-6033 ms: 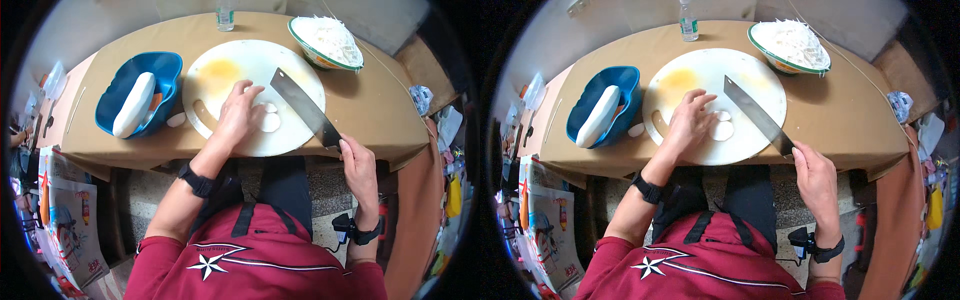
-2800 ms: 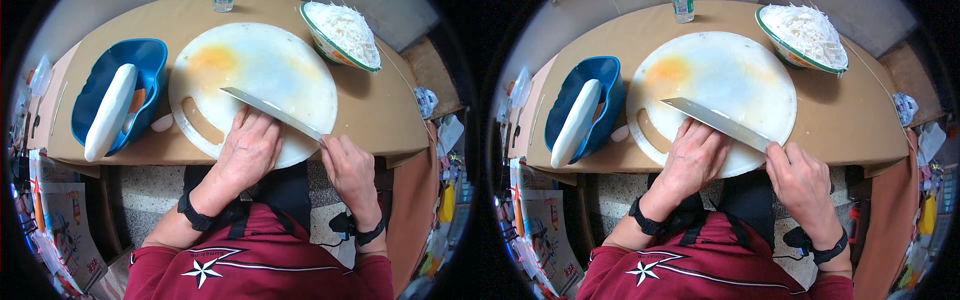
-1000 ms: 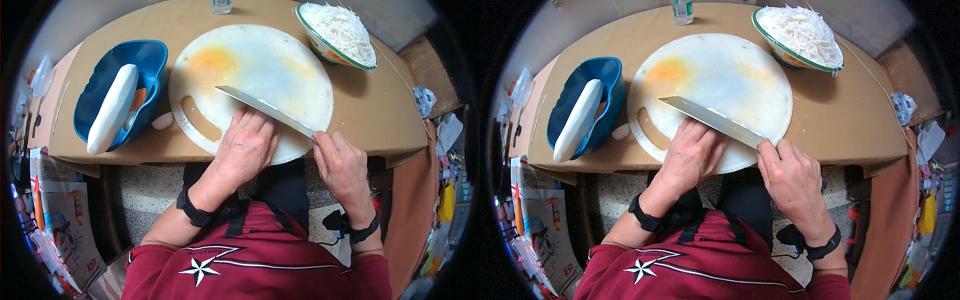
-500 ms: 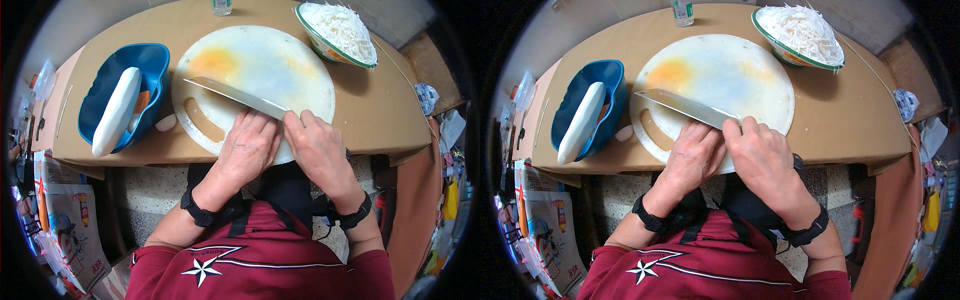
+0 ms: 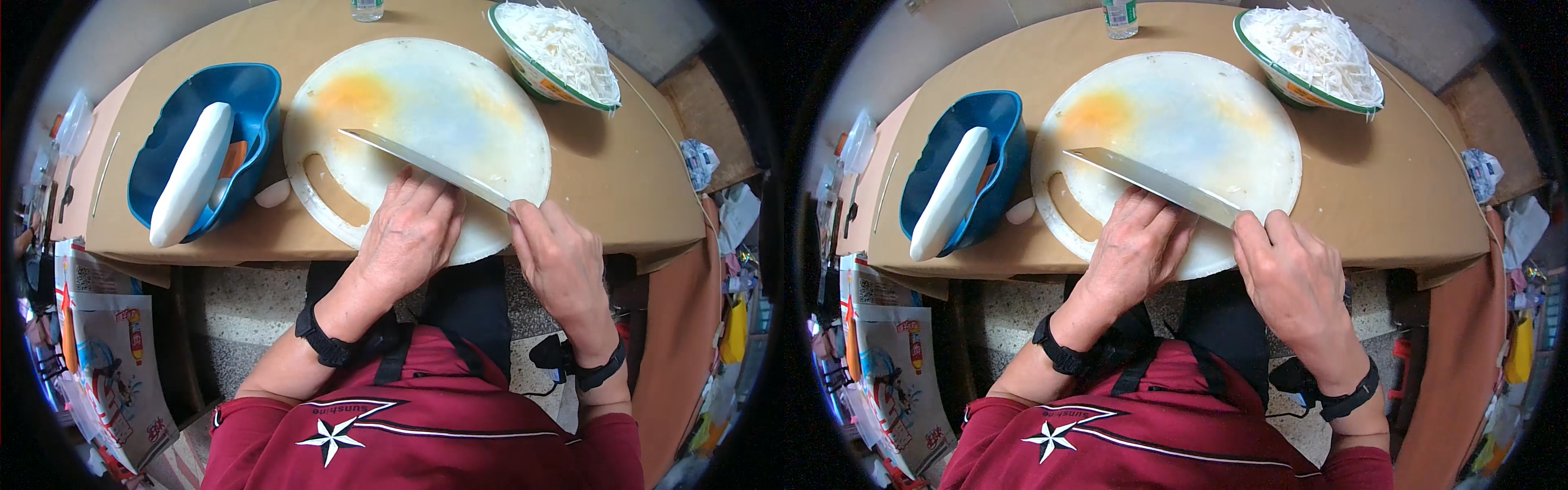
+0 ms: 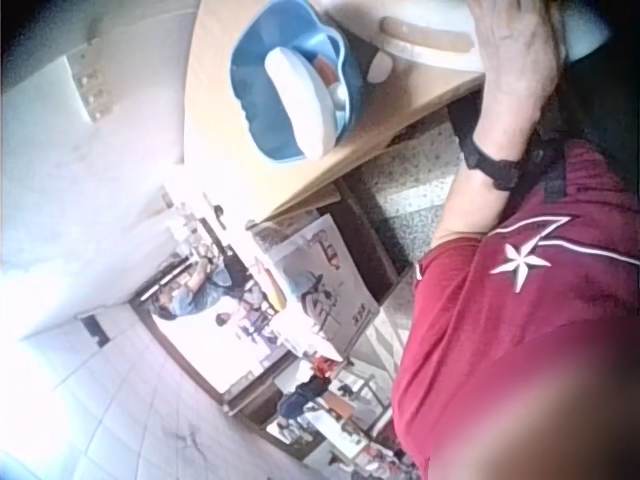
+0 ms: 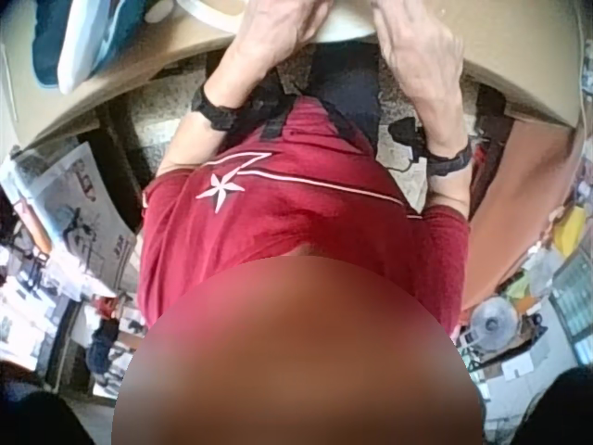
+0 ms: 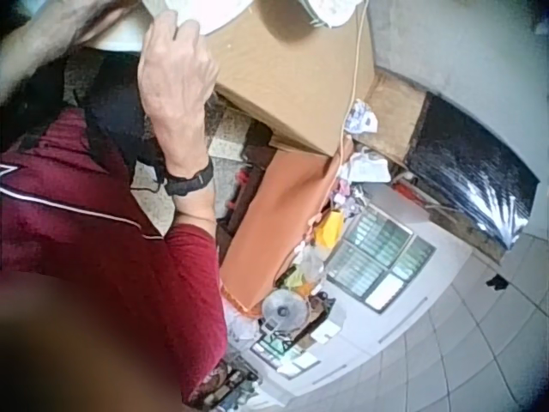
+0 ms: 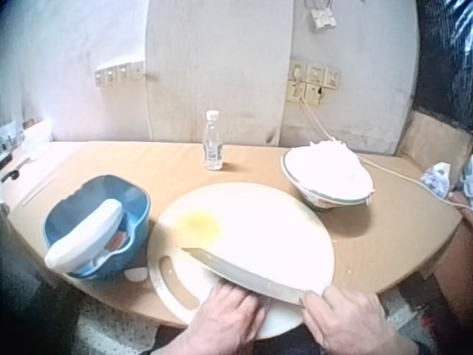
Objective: Slicing a white radish into pieces on a cutting board using a cleaver.
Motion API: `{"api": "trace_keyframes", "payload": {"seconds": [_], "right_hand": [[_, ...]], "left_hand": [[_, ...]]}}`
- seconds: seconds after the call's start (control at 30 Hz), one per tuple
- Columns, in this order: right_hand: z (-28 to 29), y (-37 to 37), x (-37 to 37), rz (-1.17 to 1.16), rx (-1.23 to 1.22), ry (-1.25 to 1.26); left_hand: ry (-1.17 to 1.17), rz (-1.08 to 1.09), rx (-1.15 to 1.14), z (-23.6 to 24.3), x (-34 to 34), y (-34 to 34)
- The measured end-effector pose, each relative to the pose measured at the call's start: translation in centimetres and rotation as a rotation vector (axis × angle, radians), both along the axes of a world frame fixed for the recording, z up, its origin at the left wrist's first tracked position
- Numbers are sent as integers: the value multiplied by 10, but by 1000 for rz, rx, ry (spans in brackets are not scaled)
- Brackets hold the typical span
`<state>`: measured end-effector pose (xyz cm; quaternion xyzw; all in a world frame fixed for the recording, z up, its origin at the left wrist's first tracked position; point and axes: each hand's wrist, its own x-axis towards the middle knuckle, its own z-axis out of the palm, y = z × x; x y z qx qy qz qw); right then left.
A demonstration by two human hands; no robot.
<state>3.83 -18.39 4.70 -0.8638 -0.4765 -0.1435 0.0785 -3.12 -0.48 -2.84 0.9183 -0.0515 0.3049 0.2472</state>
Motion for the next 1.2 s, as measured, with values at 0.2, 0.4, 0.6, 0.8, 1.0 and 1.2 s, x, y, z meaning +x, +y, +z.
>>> {"api": "trace_keyframes", "payload": {"seconds": [0.2, 0.4, 0.6, 0.8, 1.0, 1.2], "right_hand": [[-2, -1, -1, 11, -7, 10], [-3, 3, 0, 34, -27, 13], [-11, 23, 3, 50, -72, 30], [-13, 31, 5, 59, -54, 16], [-12, 10, 13, 8, -34, -21], [-7, 10, 19, -5, -15, -5]], "left_hand": [[3, 0, -18, -3, 1, 0], [20, 9, -14, 1, 0, 1], [28, -10, -23, -3, 0, -1], [6, 6, -28, -2, -1, 0], [80, 6, 2, 0, 0, 1], [83, 29, -2, 1, -2, -1]]}}
